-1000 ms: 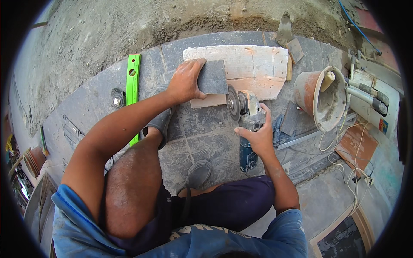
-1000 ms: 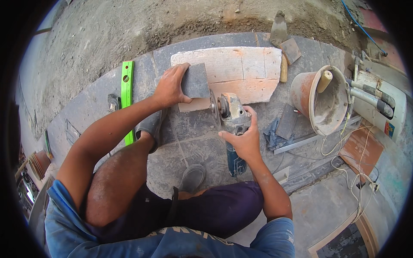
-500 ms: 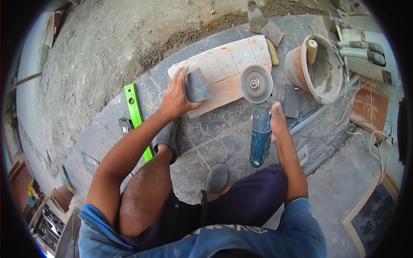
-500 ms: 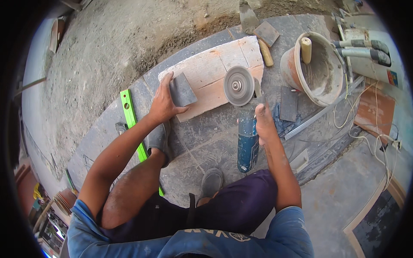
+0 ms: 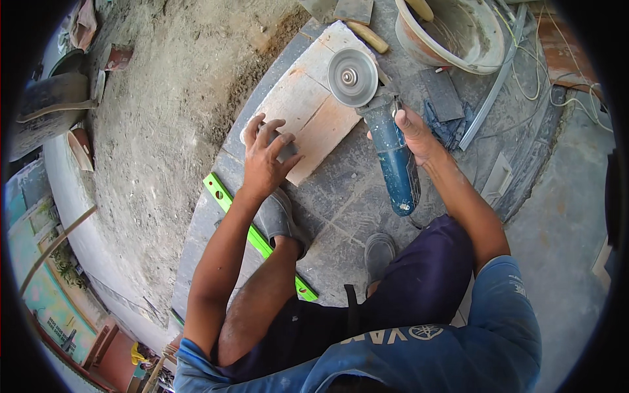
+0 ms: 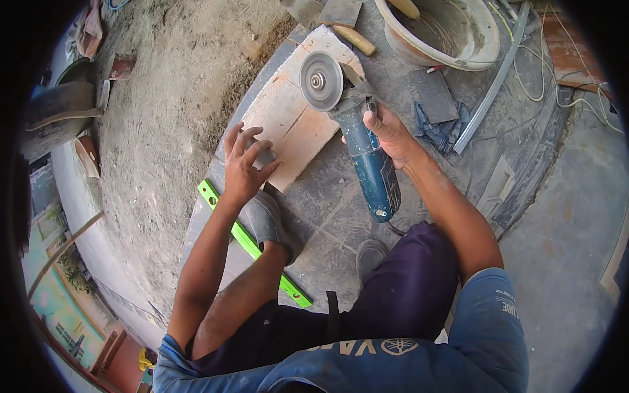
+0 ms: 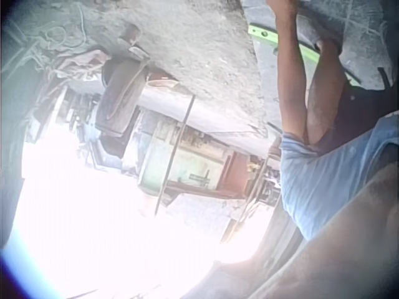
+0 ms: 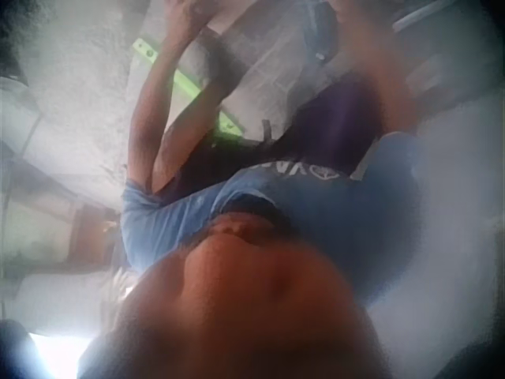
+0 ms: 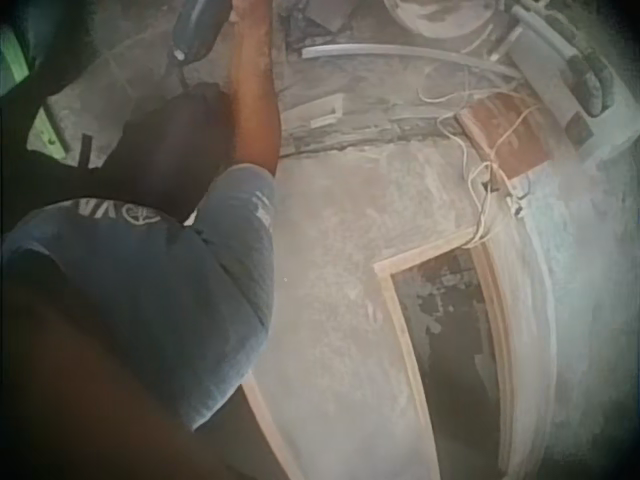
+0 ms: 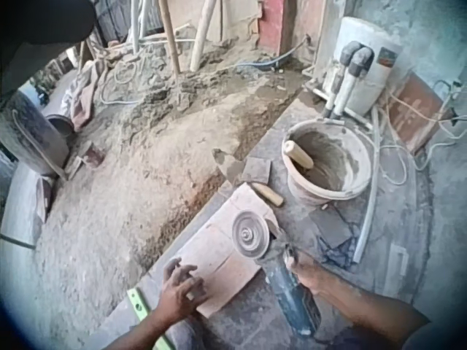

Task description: The person uses an angle grinder to grind the edges of rectangular tiles on a wooden block. They repeatedly grind, inspect, and reposition the tiles, then place them into a bucket.

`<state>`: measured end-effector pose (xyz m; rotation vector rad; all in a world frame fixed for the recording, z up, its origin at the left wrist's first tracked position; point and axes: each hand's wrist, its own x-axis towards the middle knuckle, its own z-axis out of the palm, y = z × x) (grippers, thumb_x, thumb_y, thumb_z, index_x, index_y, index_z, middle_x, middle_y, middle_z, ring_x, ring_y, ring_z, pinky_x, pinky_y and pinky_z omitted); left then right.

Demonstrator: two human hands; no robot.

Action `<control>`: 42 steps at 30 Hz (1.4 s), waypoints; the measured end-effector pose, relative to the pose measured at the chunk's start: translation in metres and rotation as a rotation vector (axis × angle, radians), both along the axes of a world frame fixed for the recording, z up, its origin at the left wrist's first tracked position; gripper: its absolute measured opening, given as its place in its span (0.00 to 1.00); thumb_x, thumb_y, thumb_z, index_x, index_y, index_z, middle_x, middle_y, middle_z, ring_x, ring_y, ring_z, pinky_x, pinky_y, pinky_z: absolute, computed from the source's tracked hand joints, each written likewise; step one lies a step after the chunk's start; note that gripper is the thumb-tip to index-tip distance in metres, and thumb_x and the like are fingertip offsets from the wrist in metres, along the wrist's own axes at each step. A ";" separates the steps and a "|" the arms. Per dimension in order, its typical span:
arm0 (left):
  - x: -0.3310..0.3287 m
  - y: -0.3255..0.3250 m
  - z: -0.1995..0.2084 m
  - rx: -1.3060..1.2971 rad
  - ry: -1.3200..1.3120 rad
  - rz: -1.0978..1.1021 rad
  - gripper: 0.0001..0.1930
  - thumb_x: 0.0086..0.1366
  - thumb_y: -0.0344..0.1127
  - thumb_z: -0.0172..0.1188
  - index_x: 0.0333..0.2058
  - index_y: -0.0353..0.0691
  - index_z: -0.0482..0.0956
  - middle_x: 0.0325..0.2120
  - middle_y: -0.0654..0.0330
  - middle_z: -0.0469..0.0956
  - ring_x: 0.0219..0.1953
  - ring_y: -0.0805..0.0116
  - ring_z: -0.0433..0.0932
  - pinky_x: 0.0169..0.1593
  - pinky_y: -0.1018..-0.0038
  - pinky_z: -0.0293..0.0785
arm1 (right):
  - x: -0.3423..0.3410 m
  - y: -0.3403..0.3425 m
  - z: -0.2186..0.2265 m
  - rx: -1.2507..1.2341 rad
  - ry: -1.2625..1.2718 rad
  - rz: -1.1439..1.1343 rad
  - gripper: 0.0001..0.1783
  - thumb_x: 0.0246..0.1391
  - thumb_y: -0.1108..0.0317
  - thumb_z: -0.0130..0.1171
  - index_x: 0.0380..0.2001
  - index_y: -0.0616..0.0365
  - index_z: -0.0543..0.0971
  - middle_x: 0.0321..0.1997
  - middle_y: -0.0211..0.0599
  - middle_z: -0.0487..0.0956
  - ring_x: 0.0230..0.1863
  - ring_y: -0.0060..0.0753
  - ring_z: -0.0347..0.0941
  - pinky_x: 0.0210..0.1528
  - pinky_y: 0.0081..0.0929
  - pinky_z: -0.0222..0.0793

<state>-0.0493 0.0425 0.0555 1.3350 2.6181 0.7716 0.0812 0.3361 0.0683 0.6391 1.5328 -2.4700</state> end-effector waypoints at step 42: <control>0.005 -0.150 0.028 0.545 -0.394 0.355 0.36 0.47 0.35 0.76 0.49 0.48 0.60 0.61 0.44 0.55 0.68 0.45 0.56 0.67 0.51 0.58 | -0.076 0.015 -0.067 -0.077 -0.342 0.246 0.31 0.48 0.53 0.65 0.45 0.72 0.76 0.42 0.48 0.81 0.41 0.35 0.81 0.43 0.24 0.81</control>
